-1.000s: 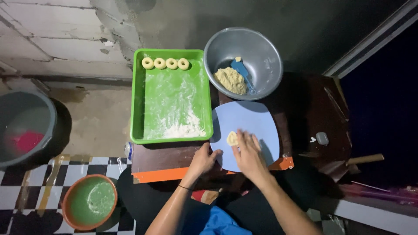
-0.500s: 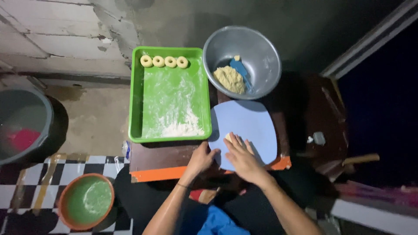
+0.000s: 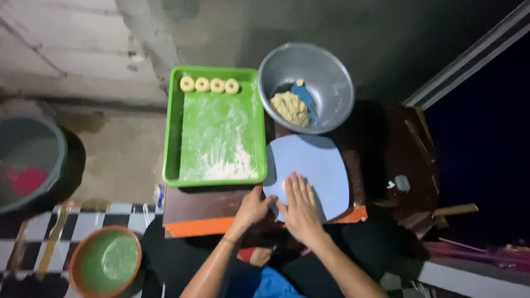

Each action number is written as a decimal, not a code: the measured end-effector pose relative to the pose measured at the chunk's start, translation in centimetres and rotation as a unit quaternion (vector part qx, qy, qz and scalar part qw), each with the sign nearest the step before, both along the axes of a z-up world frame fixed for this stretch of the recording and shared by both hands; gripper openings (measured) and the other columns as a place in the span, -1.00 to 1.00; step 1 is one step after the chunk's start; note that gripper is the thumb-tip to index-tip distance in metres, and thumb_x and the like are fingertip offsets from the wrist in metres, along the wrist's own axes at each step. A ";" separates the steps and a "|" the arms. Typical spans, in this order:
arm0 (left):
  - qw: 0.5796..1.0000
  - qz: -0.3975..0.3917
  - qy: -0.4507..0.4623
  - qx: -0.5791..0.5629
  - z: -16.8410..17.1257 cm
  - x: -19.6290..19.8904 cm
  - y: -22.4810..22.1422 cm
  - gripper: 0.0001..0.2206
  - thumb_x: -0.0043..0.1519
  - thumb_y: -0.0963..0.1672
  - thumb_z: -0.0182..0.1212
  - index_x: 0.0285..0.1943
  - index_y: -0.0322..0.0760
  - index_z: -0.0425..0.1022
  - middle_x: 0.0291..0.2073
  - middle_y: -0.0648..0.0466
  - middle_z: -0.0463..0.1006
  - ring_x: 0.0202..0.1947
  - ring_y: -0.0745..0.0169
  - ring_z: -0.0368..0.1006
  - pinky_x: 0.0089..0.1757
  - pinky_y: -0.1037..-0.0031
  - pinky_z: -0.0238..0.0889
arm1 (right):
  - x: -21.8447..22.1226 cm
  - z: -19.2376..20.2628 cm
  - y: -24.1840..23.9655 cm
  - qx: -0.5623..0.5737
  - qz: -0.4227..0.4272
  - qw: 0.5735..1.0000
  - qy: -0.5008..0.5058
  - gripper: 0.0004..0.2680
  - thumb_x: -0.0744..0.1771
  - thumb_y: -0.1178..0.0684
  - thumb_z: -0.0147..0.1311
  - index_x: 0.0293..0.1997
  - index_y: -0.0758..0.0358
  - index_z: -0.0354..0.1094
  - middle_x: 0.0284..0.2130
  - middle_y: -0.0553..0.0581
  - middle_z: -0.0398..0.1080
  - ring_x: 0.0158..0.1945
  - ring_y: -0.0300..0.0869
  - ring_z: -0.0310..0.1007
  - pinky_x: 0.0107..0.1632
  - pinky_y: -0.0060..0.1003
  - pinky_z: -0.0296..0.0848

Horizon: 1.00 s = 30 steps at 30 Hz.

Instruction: Shaping small portions of dough into donut rings and placing them on a tray.

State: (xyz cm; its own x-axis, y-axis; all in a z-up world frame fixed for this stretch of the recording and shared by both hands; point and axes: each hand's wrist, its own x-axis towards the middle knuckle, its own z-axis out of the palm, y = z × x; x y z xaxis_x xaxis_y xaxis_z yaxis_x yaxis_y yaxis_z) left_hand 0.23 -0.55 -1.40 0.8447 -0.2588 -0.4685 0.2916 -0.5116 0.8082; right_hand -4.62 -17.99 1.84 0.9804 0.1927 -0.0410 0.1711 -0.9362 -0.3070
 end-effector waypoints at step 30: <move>0.922 -0.002 -0.106 -0.371 21.9 1.3 -1.3 -0.75 0.39 -0.10 0.07 0.02 -0.45 0.46 -0.31 -0.17 0.55 -0.53 0.05 0.55 -0.50 0.33 0.53 | 0.9 16.8 -3.5 0.673 -0.039 0.738 -0.024 -0.78 0.34 0.33 0.06 0.09 0.59 0.36 -0.22 0.42 0.43 -0.29 -0.02 0.53 -0.19 -0.18 0.63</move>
State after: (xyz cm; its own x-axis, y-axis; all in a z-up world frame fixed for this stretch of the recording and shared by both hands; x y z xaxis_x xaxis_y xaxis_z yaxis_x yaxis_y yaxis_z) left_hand 1.52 -1.90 20.49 0.8955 -0.4449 0.0141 0.0867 0.2055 0.9748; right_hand -3.68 -21.47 18.59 0.9846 -0.0303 0.1721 0.1747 0.2038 -0.9633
